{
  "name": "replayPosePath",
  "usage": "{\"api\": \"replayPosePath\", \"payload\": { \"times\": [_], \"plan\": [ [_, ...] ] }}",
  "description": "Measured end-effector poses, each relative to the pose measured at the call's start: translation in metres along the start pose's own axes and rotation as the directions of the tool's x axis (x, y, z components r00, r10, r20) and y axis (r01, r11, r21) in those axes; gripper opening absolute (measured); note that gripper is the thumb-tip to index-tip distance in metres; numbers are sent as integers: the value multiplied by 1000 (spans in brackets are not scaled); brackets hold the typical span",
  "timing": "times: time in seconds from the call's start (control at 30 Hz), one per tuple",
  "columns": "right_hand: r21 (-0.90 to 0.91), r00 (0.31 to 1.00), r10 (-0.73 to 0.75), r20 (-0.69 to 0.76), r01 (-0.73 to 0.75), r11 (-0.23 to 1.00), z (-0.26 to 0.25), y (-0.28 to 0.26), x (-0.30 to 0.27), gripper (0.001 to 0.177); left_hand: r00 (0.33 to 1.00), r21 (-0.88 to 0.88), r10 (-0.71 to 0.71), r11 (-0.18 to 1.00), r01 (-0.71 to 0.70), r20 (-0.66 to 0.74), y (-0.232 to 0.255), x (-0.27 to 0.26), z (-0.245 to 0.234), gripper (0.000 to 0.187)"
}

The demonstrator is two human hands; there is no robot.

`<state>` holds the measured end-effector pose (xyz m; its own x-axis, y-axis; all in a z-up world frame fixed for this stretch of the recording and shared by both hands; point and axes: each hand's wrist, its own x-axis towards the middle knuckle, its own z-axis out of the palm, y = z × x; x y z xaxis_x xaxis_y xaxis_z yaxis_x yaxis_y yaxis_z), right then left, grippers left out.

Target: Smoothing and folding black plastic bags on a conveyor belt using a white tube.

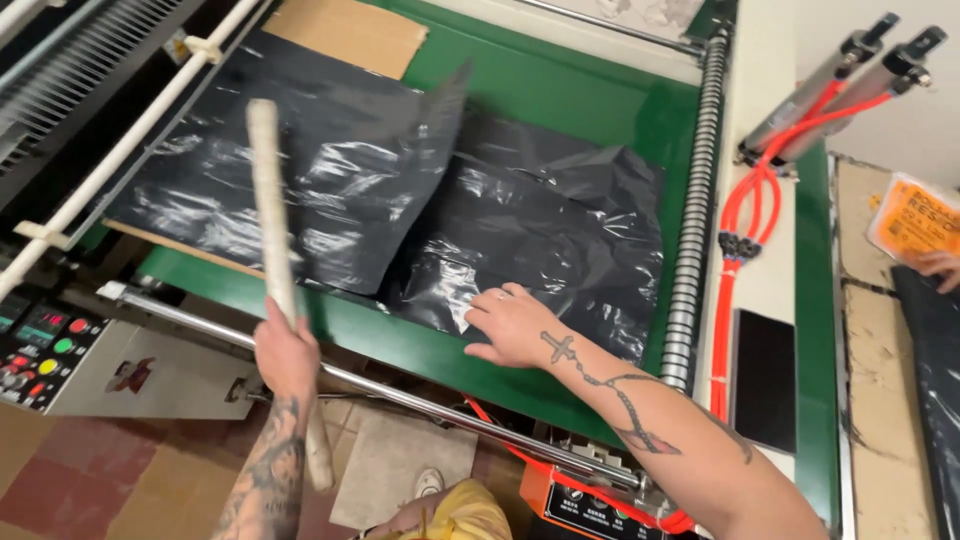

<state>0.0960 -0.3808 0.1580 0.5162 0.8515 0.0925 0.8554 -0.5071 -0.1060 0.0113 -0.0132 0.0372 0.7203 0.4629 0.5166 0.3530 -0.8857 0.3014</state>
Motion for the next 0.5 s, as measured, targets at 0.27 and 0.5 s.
{"api": "replayPosePath", "payload": {
  "times": [0.27, 0.5],
  "plan": [
    [-80, 1000, -10, 21, 12, 997, -15, -12, 5, 65, 891, -293, 414, 889, -351, 189, 161, -132, -27, 49],
    [-462, 294, 645, 705, -501, 732, -59, -4, 1, 35, 629, -594, 705, 671, -443, 327, 215, -159, -48, 59]
  ]
}}
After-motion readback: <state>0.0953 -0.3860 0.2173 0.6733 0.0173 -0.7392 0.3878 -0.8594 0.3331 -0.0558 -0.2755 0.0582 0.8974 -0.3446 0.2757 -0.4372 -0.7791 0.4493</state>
